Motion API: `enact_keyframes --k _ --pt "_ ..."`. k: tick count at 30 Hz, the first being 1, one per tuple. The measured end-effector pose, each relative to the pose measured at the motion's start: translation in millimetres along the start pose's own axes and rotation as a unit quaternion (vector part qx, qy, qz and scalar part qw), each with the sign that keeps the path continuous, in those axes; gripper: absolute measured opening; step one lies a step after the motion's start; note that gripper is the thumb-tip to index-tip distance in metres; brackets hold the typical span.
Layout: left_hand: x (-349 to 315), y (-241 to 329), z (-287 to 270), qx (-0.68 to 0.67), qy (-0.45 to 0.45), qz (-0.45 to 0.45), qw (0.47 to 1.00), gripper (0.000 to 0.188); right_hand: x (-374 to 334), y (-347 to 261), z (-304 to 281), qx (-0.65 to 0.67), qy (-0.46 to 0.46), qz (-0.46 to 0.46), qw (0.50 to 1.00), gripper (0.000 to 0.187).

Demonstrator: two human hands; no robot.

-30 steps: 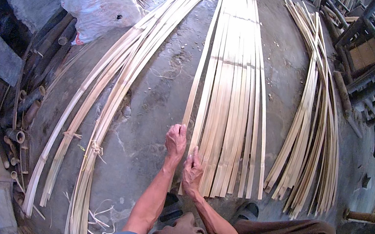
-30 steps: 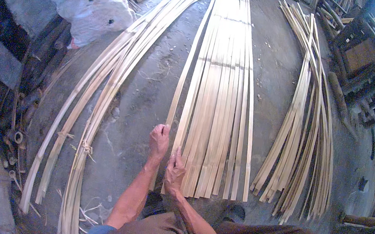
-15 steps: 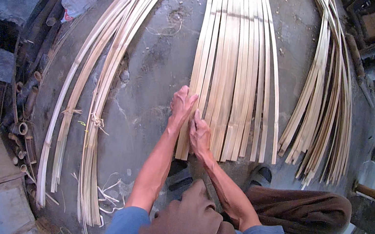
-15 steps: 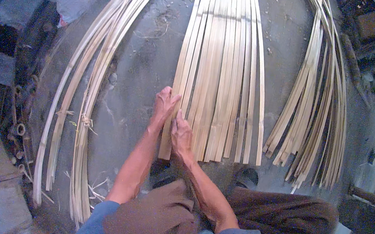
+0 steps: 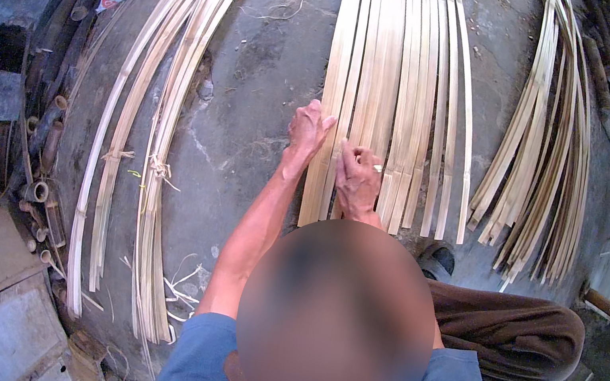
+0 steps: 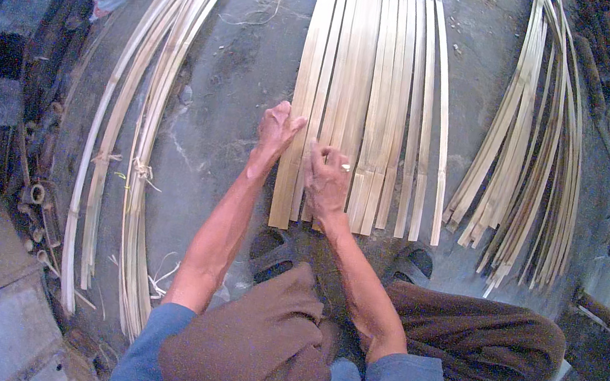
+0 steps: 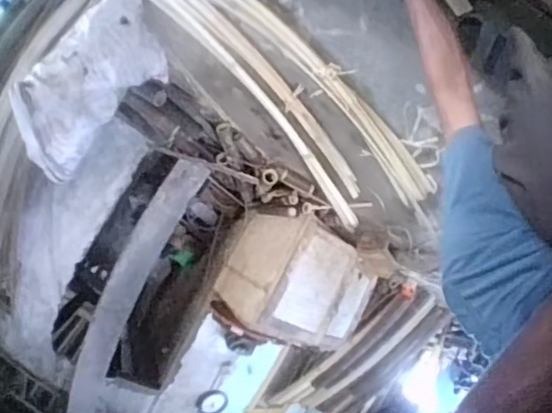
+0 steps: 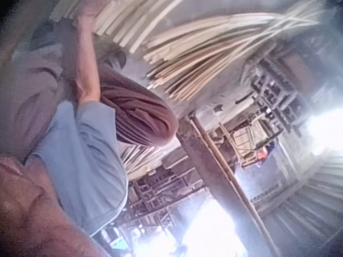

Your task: The person sits on the floor and arranges long bamboo strips into a neat pile. They repeatedly pick up individual strips, align them, and place them back into the stack.

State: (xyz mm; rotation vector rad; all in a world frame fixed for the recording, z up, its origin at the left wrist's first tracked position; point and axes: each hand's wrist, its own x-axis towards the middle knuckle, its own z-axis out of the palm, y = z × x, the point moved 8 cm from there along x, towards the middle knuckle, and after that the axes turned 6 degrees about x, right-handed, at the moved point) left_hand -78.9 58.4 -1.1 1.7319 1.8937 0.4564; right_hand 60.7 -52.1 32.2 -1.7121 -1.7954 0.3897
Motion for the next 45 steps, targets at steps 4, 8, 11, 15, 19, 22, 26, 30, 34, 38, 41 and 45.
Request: enact_keyframes --k 4,8,11,15,19,22,26,30,34,38,41,45 --pt "-1.1 -10.2 -7.0 -0.067 0.018 0.033 0.997 0.036 -18.3 -26.4 7.4 -0.078 -0.018 -0.061 0.995 0.044" --pt "3.1 -6.0 -4.8 -0.037 0.043 0.053 0.997 0.030 -23.4 -23.4 11.3 -0.083 -0.057 -0.050 0.994 0.049" --pt "6.5 -11.0 -1.5 -0.088 0.020 0.026 0.996 0.031 -23.3 -22.2 11.8 -0.074 -0.056 -0.043 0.995 0.050" --pt "6.5 -25.4 10.0 -0.158 0.001 0.007 0.987 0.032 -26.1 -29.4 10.6 -0.056 -0.053 -0.042 0.996 0.052" --pt "5.4 -12.5 8.5 -0.241 -0.028 -0.036 0.969 0.031 -25.1 -30.9 6.1 -0.056 -0.031 -0.041 0.997 0.057" --pt "7.4 -20.8 5.9 -0.161 0.023 -0.032 0.986 0.030 -22.8 -37.3 6.5 -0.051 -0.027 -0.046 0.997 0.061" --pt "-3.9 -5.3 3.6 -0.099 0.060 -0.009 0.993 0.034 -23.2 -33.8 7.2 -0.051 -0.031 -0.035 0.998 0.062" --pt "-8.8 -4.3 9.4 -0.149 0.069 0.005 0.986 0.033 -23.1 -39.6 10.4 -0.083 -0.026 -0.056 0.995 0.054" --pt "-9.0 -5.0 13.6 -0.196 0.061 -0.017 0.979 0.030 -21.9 -45.3 3.6 -0.084 -0.033 -0.065 0.994 0.051" --pt "-4.0 -18.3 25.0 -0.330 -0.006 -0.075 0.941 0.029 -17.9 -52.9 -7.3 -0.067 -0.017 -0.047 0.996 0.052" --pt "-2.3 -24.3 31.3 -0.392 -0.015 -0.072 0.917 0.028 -18.6 -52.6 -7.4 -0.031 -0.012 -0.022 0.999 0.050" --pt "-3.7 -13.6 33.5 -0.363 -0.005 -0.082 0.928 0.027 -21.5 -34.2 -6.9 -0.014 0.012 -0.001 1.000 0.049"
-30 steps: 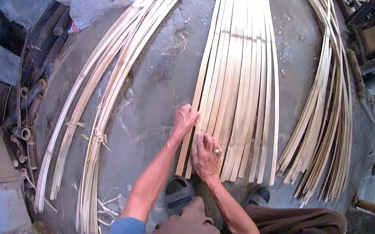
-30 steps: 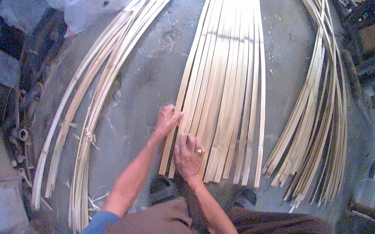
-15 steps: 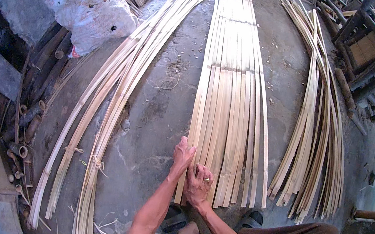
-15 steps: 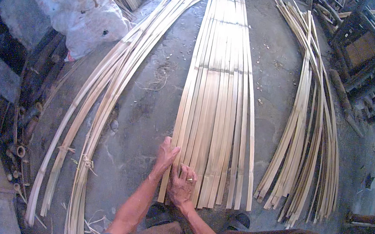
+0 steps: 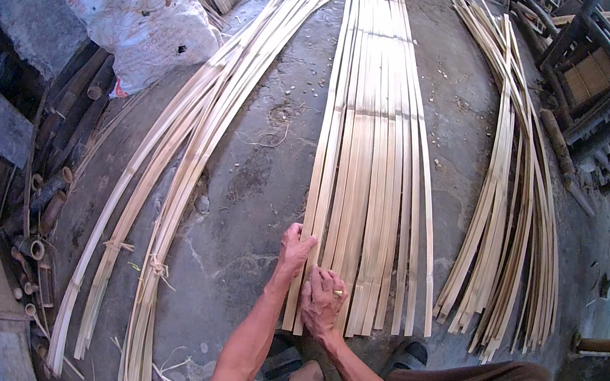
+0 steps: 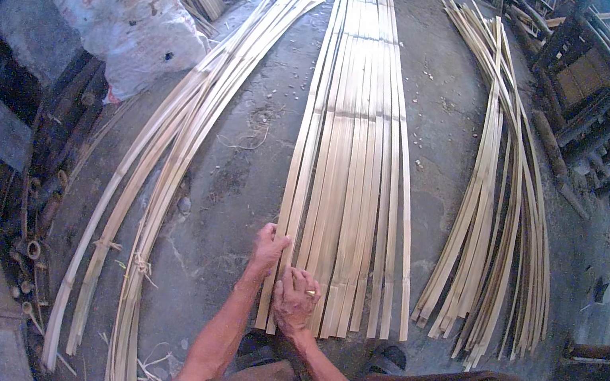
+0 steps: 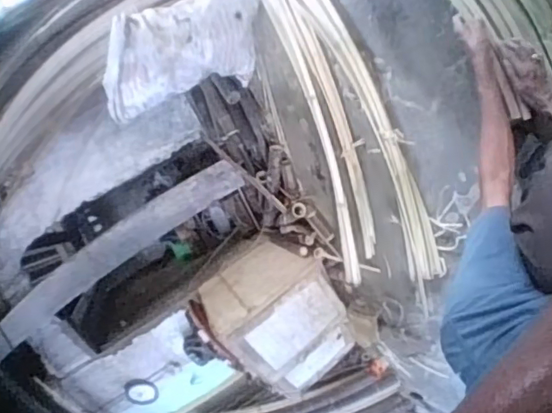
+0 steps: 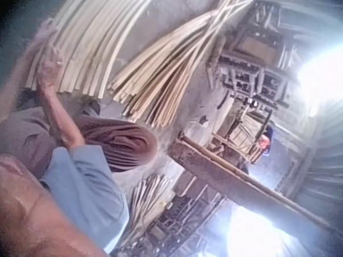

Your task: The person sits on the floor and arranges long bamboo strips into a neat pile. They repeatedly pick up individual strips, align them, and place them back into the stack.

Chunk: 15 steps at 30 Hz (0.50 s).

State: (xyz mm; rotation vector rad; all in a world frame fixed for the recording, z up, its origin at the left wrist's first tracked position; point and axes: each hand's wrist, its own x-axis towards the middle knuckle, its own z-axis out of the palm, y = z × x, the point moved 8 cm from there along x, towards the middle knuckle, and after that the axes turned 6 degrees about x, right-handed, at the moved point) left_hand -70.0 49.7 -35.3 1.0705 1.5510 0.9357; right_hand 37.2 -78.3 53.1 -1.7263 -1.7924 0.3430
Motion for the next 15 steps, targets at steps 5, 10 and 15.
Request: enact_keyframes --k 5,10,15 --pt "3.8 -15.6 -1.5 -0.100 -0.042 -0.038 0.993 0.027 9.2 1.6 3.7 0.115 -0.123 0.105 0.980 0.051" --pt "-6.0 19.2 -11.6 0.155 -0.003 0.073 0.985 0.034 3.4 16.0 21.9 0.169 -0.105 0.143 0.969 0.050" --pt "-16.2 35.5 -12.8 0.154 0.046 0.183 0.970 0.040 -3.5 23.1 42.2 0.168 -0.099 0.090 0.977 0.054"
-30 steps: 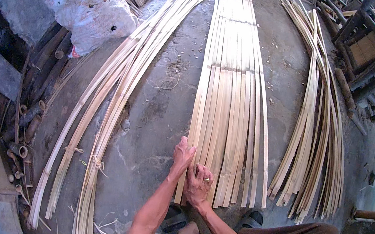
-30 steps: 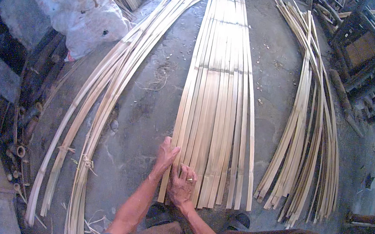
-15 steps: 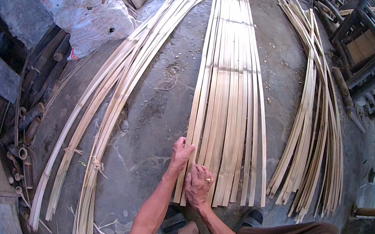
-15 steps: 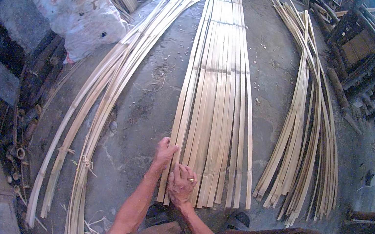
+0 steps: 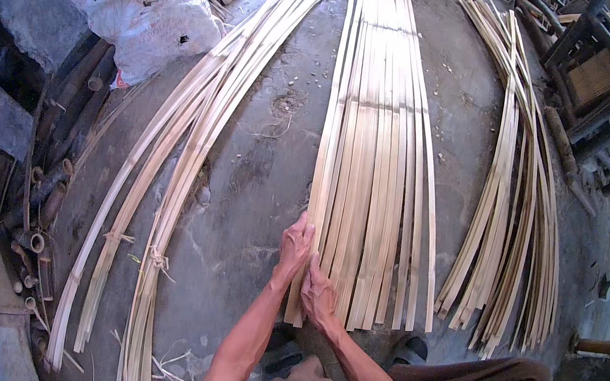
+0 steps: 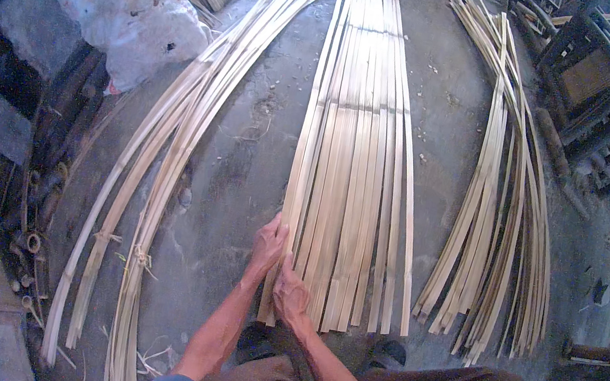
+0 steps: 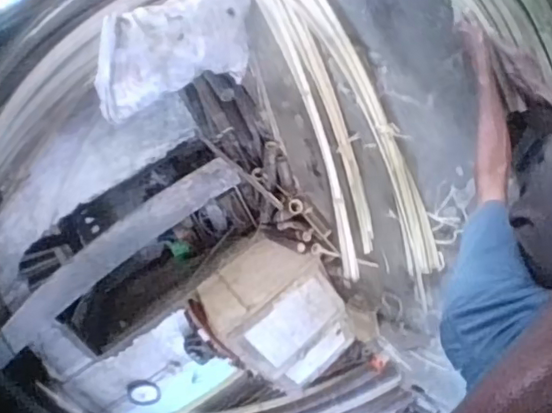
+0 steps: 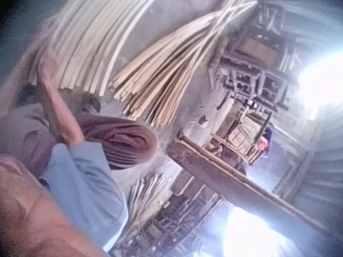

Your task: The person sits on the floor and arranges long bamboo strips into a neat pile. They repeatedly pick up individual strips, align them, and place them back into the stack.

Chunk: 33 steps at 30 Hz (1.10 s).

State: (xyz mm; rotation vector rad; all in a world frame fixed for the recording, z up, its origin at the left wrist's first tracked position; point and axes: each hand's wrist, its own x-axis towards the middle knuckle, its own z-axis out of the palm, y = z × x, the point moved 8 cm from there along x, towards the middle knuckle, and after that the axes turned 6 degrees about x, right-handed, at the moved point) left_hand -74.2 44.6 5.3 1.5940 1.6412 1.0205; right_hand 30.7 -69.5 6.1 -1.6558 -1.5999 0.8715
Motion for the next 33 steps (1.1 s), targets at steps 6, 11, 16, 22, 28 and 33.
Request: enact_keyframes --k 6,11,16,22,28,33 --pt "11.0 -12.4 5.3 0.100 -0.111 -0.030 0.988 0.036 6.6 0.1 -4.1 -0.020 -0.024 -0.004 1.000 0.059" --pt "15.0 -6.5 -0.6 0.119 -0.115 -0.004 0.986 0.040 7.8 3.2 -1.2 0.052 -0.066 0.038 0.996 0.059" --pt "1.3 5.1 -0.7 0.139 -0.156 -0.047 0.977 0.043 10.0 6.2 -2.0 -0.032 -0.072 0.040 0.996 0.053" --pt "-5.4 -3.9 -0.9 0.112 -0.072 -0.011 0.991 0.047 13.0 5.7 -1.1 -0.083 -0.092 0.041 0.991 0.058" --pt "-8.0 -0.2 -0.6 0.103 -0.020 -0.018 0.994 0.043 10.1 16.2 0.3 -0.101 -0.065 -0.003 0.993 0.058" --pt "-7.7 -19.1 -1.7 -0.041 -0.029 -0.123 0.991 0.040 8.3 16.7 -1.2 -0.107 -0.035 -0.023 0.993 0.058"
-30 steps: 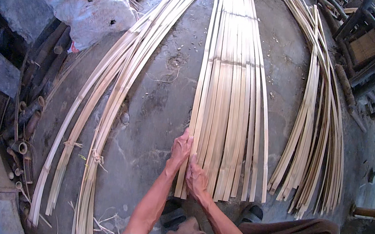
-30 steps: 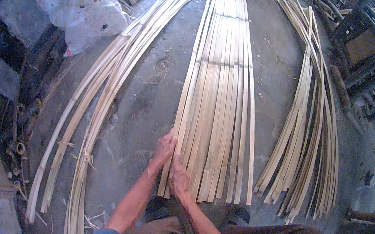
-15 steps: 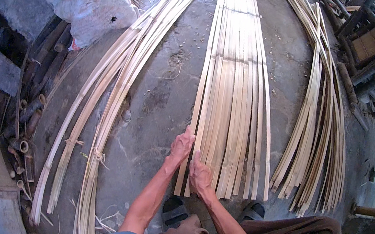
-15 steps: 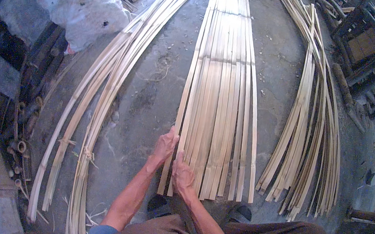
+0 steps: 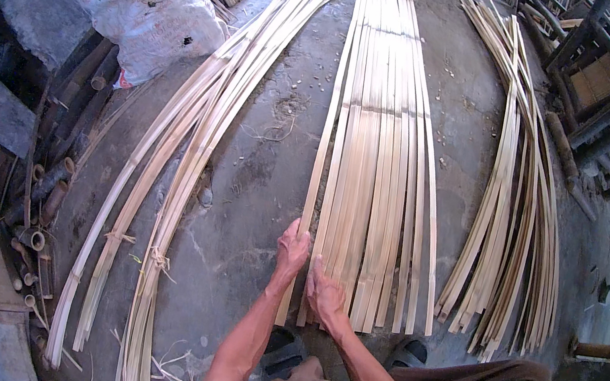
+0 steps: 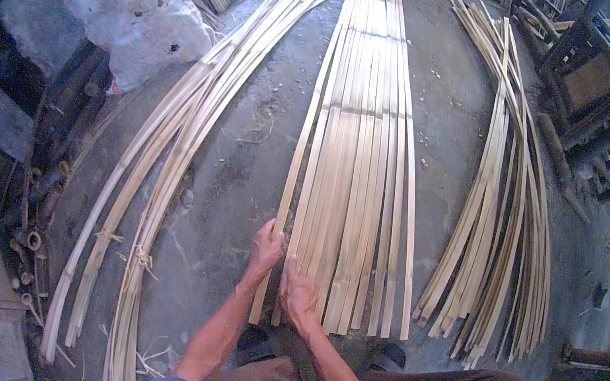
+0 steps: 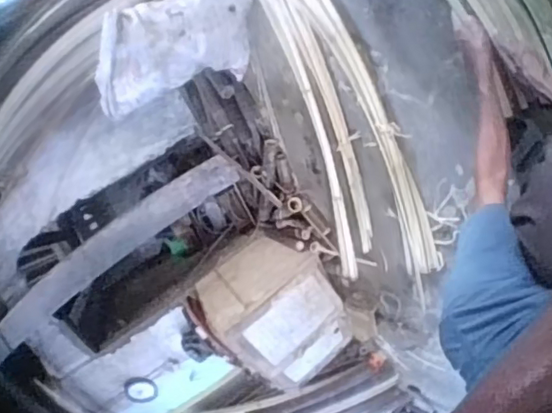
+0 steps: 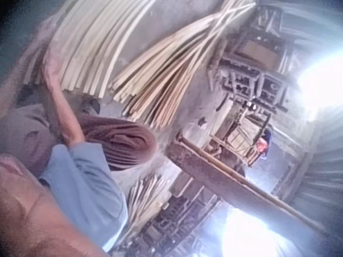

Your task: The person sits on the floor and arranges long bamboo strips into a neat pile. They repeatedly pick up individual strips, align them, and place them back into the stack.

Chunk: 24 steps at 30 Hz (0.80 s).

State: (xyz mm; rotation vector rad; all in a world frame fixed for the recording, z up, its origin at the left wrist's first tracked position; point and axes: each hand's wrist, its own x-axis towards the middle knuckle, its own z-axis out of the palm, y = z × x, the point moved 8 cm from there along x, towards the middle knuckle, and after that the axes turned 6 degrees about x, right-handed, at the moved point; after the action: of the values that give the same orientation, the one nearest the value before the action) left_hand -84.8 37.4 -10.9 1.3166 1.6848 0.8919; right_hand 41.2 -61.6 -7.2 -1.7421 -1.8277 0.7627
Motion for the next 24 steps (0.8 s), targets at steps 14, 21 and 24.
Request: enact_keyframes --k 14,21,24 --pt "4.7 22.5 8.4 0.072 -0.091 0.071 0.991 0.041 5.3 8.3 -12.8 0.089 -0.004 0.040 0.995 0.047" --pt "16.0 20.2 0.3 0.097 -0.079 0.120 0.985 0.034 6.3 5.3 -15.5 0.053 -0.056 0.074 0.994 0.055" --pt "23.3 -3.2 -0.8 0.090 -0.061 0.076 0.991 0.029 5.7 5.2 -12.4 0.050 -0.066 0.089 0.993 0.057"
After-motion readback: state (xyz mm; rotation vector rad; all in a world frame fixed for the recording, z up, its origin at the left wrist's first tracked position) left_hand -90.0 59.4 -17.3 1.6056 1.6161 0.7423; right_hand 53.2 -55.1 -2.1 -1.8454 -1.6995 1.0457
